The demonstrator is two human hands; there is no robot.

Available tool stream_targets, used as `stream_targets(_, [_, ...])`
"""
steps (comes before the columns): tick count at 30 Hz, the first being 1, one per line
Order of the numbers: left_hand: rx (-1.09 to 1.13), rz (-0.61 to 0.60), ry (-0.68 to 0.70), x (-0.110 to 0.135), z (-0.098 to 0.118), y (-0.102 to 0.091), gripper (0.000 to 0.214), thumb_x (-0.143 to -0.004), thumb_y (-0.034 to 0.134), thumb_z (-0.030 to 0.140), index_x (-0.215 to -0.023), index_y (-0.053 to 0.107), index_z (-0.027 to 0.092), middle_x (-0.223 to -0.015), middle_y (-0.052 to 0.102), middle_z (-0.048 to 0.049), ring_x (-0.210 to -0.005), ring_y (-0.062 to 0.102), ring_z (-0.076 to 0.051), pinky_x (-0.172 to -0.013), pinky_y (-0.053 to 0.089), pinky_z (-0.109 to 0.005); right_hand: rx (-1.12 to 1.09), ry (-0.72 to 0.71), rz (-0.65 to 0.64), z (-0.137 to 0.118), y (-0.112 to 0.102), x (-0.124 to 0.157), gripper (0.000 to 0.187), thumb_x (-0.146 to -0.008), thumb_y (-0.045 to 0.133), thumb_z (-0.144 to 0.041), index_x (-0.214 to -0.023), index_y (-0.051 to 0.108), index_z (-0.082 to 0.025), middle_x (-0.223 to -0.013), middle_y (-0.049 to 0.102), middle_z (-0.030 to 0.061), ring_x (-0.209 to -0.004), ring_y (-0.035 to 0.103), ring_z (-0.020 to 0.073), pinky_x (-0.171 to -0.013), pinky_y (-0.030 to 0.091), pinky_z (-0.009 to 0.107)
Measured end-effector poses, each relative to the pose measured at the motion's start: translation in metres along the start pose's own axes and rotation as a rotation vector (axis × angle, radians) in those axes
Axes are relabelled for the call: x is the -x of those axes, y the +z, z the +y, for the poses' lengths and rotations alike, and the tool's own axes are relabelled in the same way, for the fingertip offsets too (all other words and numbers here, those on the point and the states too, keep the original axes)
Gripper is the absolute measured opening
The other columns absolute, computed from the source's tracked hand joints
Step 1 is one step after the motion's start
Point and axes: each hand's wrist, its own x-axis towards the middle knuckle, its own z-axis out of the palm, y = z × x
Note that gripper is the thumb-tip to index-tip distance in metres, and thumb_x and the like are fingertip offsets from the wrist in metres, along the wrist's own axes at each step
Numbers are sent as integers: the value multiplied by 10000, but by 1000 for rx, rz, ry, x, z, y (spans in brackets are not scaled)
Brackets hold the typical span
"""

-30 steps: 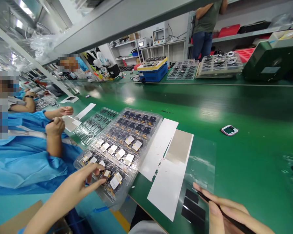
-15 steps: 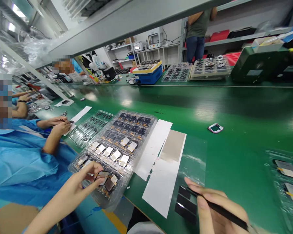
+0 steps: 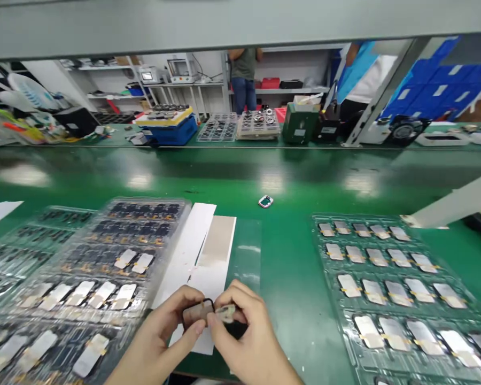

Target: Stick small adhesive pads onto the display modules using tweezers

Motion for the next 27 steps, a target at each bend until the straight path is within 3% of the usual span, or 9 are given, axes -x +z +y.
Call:
stream_targets(6, [138,31,-31,-16,-8,16,354,-929,612,539,-893,613,187,-783,561,-18,-749,521,-171,-708,442,-255,-93,71,-7,10,-9,3,214,-854,603,-218,-694,462,-203,-681,385,-40,-590,383,104,-509,328,199])
stream_targets(11, [45,90,21,-25,-13,24,352,-954,577,516,-809,561,195,-720,485,16,-687,477,-153,-646,412,-241,-108,126,48,15,-7,5,296,-875,628,-275,-668,428,-207,-642,323,-61,-568,328,103,-515,289,218])
stream_targets(16, [-150,121,111,-30,-19,17,207,-1014,487,364,-930,588,204,-817,632,-27,-770,622,-187,-727,495,-269,-20,125,89,18,-28,10,267,-1007,526,-385,-854,658,-210,-801,531,19,-738,530,160,-638,417,248])
stream_targets(18, [-237,77,129,-31,-20,13,157,-1019,479,314,-962,587,215,-854,683,-37,-808,670,-196,-742,515,-274,28,87,215,21,-40,15,351,-1051,430,-422,-896,674,-223,-885,570,45,-847,563,185,-738,447,272])
stream_targets(21, [-390,-92,227,-31,-23,11,85,-995,501,225,-957,577,228,-858,684,-18,-784,675,-176,-710,517,-254,86,44,365,28,-48,21,414,-1067,388,-422,-812,641,-217,-854,556,41,-814,564,176,-729,456,268])
stream_targets(24, [-468,-196,326,-32,-25,12,93,-979,509,156,-969,566,228,-856,662,-1,-757,657,-155,-689,511,-235,48,61,327,37,-44,25,331,-1054,448,-360,-806,607,-211,-803,547,23,-712,565,150,-645,478,243])
stream_targets(27, [-538,-240,411,-34,-28,11,82,-1000,521,161,-1000,576,222,-882,674,-9,-795,657,-170,-715,510,-255,26,66,293,45,-35,26,161,-1012,550,-295,-885,599,-209,-858,575,35,-766,602,156,-667,531,243])
